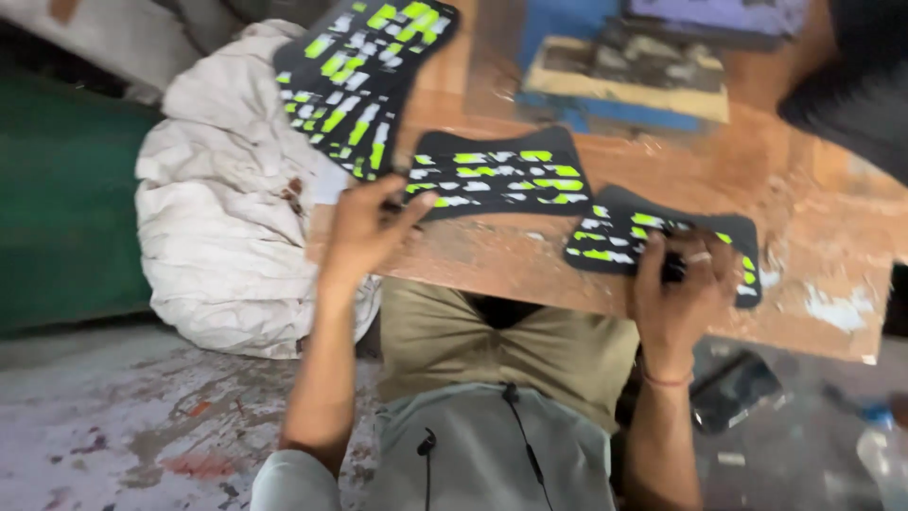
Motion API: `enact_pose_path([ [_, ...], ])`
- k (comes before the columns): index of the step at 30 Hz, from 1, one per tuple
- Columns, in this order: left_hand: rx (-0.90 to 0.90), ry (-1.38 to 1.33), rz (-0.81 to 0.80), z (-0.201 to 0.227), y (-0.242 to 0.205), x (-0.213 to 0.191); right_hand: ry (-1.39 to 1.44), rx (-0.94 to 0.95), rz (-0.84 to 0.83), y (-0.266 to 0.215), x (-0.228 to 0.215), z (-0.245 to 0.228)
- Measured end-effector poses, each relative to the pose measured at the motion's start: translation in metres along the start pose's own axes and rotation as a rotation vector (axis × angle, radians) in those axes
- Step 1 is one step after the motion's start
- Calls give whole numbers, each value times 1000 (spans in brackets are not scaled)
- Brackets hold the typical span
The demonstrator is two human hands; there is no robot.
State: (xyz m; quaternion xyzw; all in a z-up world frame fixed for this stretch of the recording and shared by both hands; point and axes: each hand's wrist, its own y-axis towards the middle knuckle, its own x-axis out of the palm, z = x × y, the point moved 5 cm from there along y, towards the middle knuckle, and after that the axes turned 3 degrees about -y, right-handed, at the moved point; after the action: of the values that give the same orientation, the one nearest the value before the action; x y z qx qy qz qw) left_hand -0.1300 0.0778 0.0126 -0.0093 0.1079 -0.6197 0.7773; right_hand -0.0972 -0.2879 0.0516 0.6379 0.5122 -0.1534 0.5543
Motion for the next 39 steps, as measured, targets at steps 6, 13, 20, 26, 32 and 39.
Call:
enact_pose_path([
  [6, 168, -11, 95, 12, 7, -10, -56, 23, -17, -2, 4, 3],
  [13, 181, -381, 457, 10, 46, -87, -95, 46, -31, 3, 3, -6],
  [20, 256, 489, 749, -14, 60, -118, -117, 62, -11, 7, 2, -11],
  [26, 106, 181, 417, -25, 80, -114, -161, 15, 12, 6, 5, -10],
  [32, 251, 266, 541, 13, 41, -120, -156, 64, 5, 8, 2, -13],
  [39, 436, 183, 451, 52, 7, -112, -173, 45, -38, 7, 3, -17],
])
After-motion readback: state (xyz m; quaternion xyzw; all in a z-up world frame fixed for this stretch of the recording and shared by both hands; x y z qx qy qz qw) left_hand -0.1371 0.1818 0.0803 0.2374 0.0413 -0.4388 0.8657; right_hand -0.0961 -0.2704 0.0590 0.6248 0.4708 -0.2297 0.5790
